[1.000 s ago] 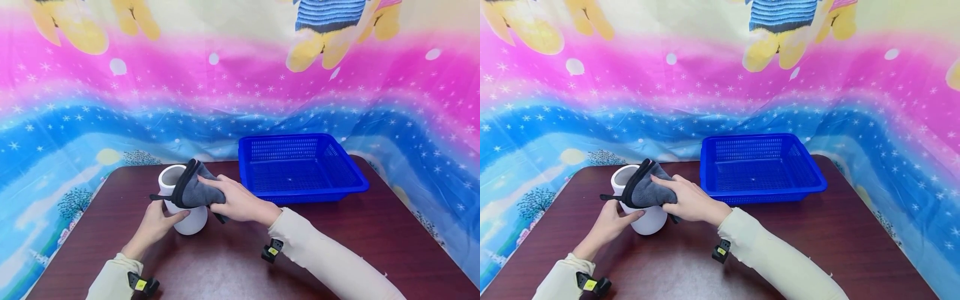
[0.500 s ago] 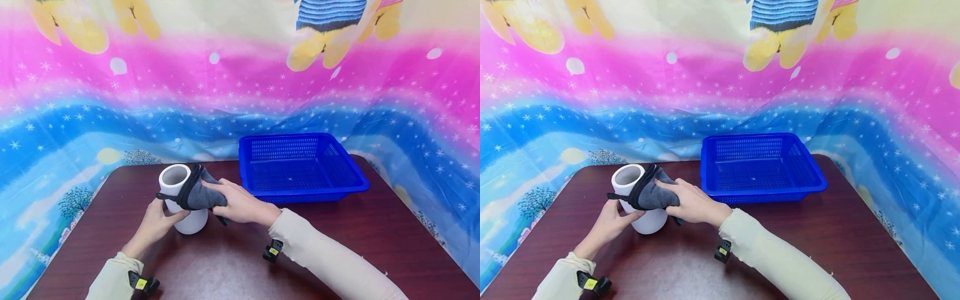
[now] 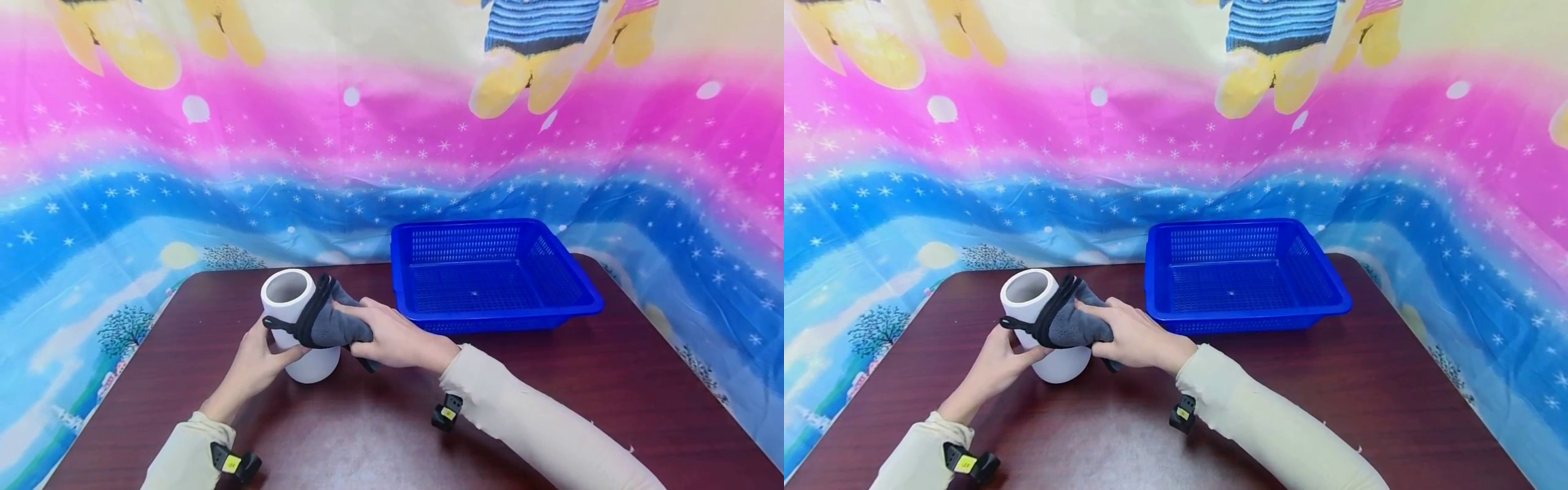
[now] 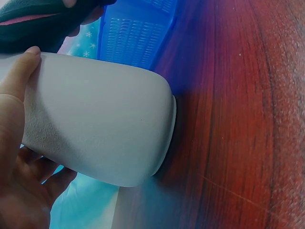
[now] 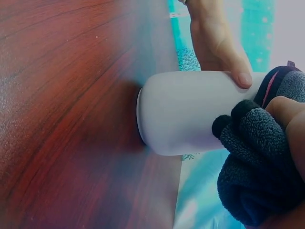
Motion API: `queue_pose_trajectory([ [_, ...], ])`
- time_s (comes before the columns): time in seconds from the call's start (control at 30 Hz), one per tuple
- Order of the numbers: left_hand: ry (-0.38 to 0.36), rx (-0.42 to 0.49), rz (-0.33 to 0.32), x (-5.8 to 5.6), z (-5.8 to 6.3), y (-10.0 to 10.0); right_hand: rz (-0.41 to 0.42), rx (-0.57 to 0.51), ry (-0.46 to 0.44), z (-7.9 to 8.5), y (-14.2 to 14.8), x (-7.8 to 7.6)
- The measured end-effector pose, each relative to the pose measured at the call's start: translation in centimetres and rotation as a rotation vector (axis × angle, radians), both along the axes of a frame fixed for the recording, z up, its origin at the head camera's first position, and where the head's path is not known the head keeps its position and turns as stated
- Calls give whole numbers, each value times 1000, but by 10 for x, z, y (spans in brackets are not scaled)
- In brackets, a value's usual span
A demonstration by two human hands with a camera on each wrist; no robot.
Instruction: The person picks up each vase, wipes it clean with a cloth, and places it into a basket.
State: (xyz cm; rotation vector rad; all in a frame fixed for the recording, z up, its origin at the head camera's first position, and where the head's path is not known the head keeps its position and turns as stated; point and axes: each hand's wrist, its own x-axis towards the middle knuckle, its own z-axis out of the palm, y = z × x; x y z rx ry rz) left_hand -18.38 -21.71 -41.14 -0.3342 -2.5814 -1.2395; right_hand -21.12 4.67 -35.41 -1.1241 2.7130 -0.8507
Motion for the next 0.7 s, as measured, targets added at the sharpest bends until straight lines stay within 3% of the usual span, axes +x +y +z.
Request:
queue_pose_trajectory([
  [0.7, 5, 2, -1, -1, -2, 0, -3, 4, 5, -12, 1, -2],
])
